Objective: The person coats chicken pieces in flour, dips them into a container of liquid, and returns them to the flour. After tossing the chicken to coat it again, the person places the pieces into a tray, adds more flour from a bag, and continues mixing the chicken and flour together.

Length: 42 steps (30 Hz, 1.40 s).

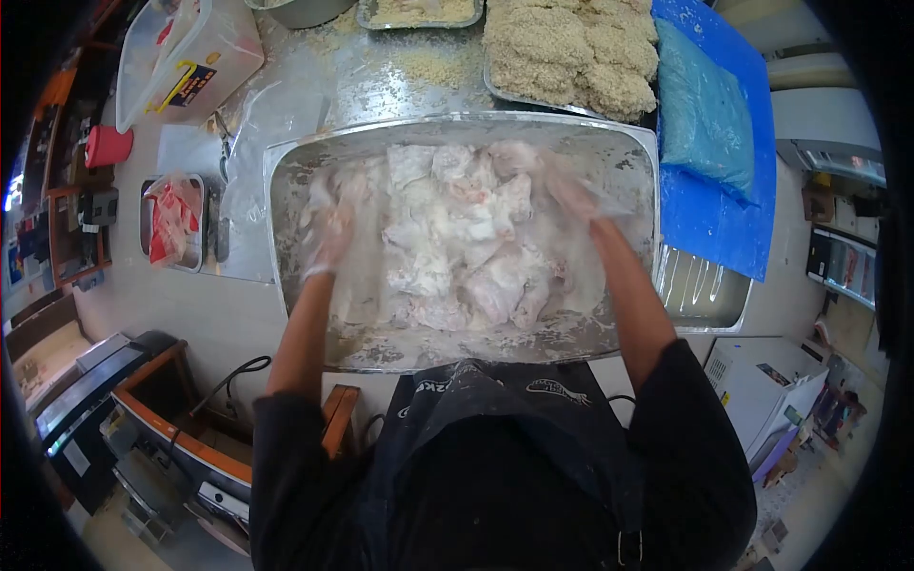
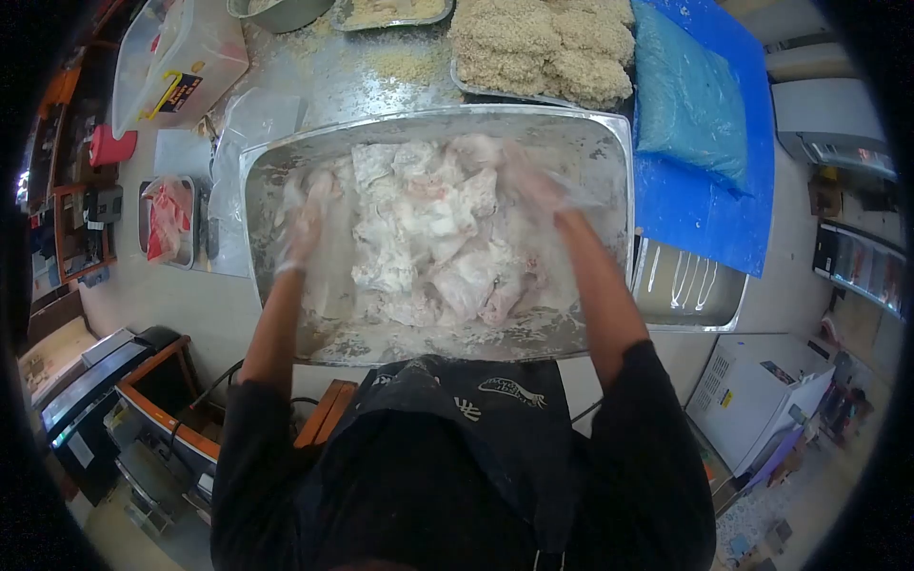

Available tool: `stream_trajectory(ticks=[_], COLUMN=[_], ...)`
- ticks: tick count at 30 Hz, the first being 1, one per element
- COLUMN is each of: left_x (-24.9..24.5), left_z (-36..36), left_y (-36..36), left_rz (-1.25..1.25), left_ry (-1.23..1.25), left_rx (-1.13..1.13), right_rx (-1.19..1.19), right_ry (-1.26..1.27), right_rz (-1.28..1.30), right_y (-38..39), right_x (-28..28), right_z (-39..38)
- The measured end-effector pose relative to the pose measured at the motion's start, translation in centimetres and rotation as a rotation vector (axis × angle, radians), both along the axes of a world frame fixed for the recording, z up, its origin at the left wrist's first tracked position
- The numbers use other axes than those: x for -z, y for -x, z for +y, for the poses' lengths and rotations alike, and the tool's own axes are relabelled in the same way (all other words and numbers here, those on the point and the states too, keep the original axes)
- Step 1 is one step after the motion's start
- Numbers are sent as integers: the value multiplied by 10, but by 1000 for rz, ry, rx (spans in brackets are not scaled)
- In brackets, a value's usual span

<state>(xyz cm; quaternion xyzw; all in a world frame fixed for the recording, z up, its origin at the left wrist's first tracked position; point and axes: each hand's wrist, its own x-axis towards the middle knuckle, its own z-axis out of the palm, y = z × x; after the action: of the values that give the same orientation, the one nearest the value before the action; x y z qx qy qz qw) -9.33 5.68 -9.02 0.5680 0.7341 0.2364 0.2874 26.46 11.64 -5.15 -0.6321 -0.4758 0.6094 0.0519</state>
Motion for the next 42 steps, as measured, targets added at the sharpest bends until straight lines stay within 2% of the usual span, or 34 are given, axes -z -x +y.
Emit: stream_trajectory(ticks=[1, 2, 4, 5, 6, 7, 8, 9, 10, 11, 12, 14, 16, 17, 18, 19, 20, 24, 26, 28, 30, 32, 33, 34, 36, 38, 40, 41, 42], left_x=[1, 1, -23, -7, 8, 23, 36, -1, -39, -53, -57, -50, -60, -65, -66, -62, -55, -28, -14, -9, -15, -36, -46, -54, -52, -23, 32, 66, 50], left_z=[16, 24, 40, 45, 50, 36, 22, 12, 1, 2, 7, 5, -1, -6, -14, -23, -32, -58, -57, -52, -48, -43, -40, -35, -24, -11, 7, 12, 21], left_y=[-15, -32, -59, -58, -56, -46, -31, -34, -37, -32, -25, 3, 11, 10, 8, 4, -2, -27, -37, -36, -30, -12, 1, 15, 37, 40, 17, 4, -18], left_rz=[227, 306, 397, 323, 246, 55, -158, -375, -551, -739, -927, -400, 132, 361, 477, 469, 384, -401, -635, -773, -859, -856, -823, -770, -549, -224, -160, -145, 610], left_ry=[-65, -187, 342, 305, 273, -35, 127, 281, 416, 569, 708, 685, 609, 618, 636, 643, 643, 713, 762, 747, 720, 677, 649, 611, 523, 455, 490, 518, 420], left_rx=[27, 42, 259, 338, 418, 460, 384, 264, 117, 49, -22, 470, 726, 789, 806, 787, 747, 432, 331, 277, 248, 242, 247, 260, 316, 362, 332, 340, 629], right_rx=[82, -46, 263, 454, 486, 520, 400, 287, 256, 201, -267, -591, -542, -611, -674, -669, -656, -545, -537, -669, -709, -474, -167, -205, -172, -35, -243, -231, -221], right_ry=[-43, -105, 11, 153, 224, 294, 300, 303, 319, 305, 290, 271, 188, 54, 25, 34, 12, -125, -238, -400, -445, -279, 45, -31, -60, 31, -78, -77, -71], right_rz=[215, 299, 922, 734, 719, 704, 871, 1036, 940, 846, 574, 645, 577, 140, -285, -381, -301, 120, 226, 181, 156, 329, 537, 664, 606, 242, 184, 274, 365], right_y=[15, 40, 64, 86, 93, 101, 102, 103, 86, 57, 35, -22, -36, -37, -33, -31, -28, 18, 40, 50, 42, 24, 12, -20, -45, -39, -27, 0, 27], right_x=[4, -13, 73, 22, 6, -10, 29, 51, 44, 26, 5, 2, -10, -23, -42, -43, -31, 19, 37, 32, 13, -10, -18, 0, 21, 22, 66, 63, 58], right_z=[3, 12, 14, 0, -10, -19, -23, -28, -51, -53, -32, -25, -40, -45, -50, -55, -64, -88, -83, -68, -53, -39, -31, -23, -7, 2, 21, 19, 17])
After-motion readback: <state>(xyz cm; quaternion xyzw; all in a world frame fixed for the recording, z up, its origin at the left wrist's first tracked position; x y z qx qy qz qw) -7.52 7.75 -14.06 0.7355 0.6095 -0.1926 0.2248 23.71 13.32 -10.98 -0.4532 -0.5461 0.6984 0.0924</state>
